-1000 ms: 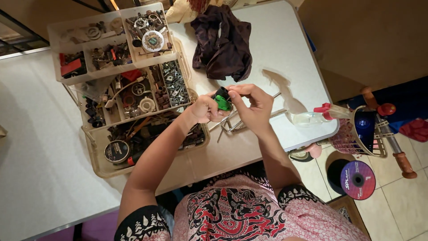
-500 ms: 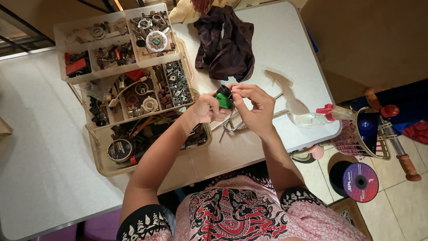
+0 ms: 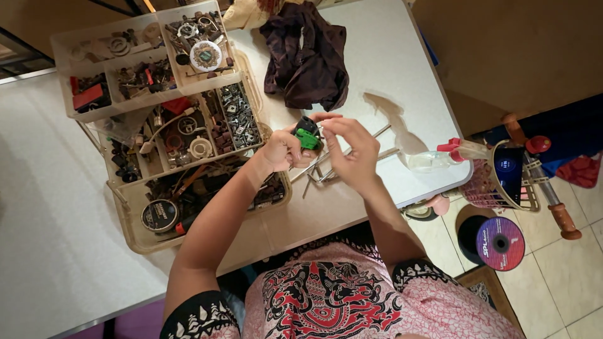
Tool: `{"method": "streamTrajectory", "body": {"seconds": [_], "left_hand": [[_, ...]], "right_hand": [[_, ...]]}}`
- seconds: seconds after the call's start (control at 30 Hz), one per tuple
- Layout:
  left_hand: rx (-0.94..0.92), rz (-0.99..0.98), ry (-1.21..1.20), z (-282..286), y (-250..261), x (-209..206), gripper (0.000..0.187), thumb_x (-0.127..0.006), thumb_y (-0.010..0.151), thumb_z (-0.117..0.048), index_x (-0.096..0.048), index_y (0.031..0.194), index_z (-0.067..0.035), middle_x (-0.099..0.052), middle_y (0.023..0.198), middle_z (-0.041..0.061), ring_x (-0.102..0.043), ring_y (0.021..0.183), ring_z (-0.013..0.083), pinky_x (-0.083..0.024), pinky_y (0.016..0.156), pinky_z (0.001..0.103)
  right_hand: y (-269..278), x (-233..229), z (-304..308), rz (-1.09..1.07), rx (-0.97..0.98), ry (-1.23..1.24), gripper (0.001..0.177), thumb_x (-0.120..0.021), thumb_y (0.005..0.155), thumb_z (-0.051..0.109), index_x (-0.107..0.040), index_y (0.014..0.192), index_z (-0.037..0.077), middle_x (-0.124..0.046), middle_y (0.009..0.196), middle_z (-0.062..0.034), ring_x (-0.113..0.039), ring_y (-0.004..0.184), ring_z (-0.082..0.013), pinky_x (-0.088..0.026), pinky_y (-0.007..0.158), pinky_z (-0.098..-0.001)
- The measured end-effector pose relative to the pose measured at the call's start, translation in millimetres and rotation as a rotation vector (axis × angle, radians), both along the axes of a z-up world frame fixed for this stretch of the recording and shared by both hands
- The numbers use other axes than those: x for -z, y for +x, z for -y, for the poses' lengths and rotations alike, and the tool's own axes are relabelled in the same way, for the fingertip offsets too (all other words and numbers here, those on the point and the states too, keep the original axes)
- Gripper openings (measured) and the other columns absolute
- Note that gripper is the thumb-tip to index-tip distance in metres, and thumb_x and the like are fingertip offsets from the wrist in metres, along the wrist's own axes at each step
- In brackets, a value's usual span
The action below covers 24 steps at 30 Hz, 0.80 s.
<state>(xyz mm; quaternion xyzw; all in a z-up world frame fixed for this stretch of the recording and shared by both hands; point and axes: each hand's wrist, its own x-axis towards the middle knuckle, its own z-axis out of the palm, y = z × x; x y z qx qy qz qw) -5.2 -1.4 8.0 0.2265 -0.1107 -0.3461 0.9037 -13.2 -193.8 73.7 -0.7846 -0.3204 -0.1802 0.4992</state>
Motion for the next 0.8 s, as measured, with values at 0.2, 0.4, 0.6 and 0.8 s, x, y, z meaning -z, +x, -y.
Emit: {"method": "streamTrajectory", "body": {"seconds": [0.2,0.4,0.6,0.8], "left_hand": [[-0.071,-0.051,0.04,1,-3,-18,0.111,-0.049,0.051,0.0,-0.03,0.161,-0.009,-0.051,0.072,0.005,-0.034,0.049,0.0121,-0.023,0.041,0.025],[-0.035,0.016,0.017,0,-1,-15,0.111,-0.047,0.055,0.001,-0.026,0.163,-0.013,-0.048,0.065,0.005,-0.031,0.044,0.0076,-0.021,0.04,0.024],[-0.038,0.0,0.032,-1,-1,-13,0.11,-0.047,0.055,0.002,-0.027,0.162,-0.013,-0.051,0.068,0.006,-0.031,0.044,0.0074,-0.021,0.04,0.023],[-0.063,-0.04,0.024,3,-2,-18,0.111,-0.049,0.051,0.001,-0.029,0.16,-0.011,-0.057,0.079,0.008,-0.033,0.047,0.0084,-0.022,0.039,0.023]], "right_hand": [[-16,4,-3,0.035,0.009,-0.084,0.036,-0.071,0.088,-0.007,-0.07,0.122,0.003,-0.069,0.112,-0.0136,-0.071,0.099,-0.028,-0.056,0.085,-0.0321],[-13,8,0,-0.026,0.022,-0.078,0.039,-0.072,0.091,-0.007,-0.071,0.127,0.007,-0.069,0.111,-0.0114,-0.072,0.098,-0.0243,-0.056,0.084,-0.0301],[-11,10,0,-0.055,0.019,-0.049,0.034,-0.073,0.091,-0.006,-0.073,0.122,0.006,-0.071,0.108,-0.0106,-0.073,0.093,-0.0211,-0.056,0.08,-0.0283],[-4,13,2,-0.09,-0.004,-0.042,0.028,-0.071,0.094,-0.008,-0.075,0.117,0.007,-0.072,0.103,-0.0093,-0.073,0.088,-0.0165,-0.055,0.077,-0.0257]]}}
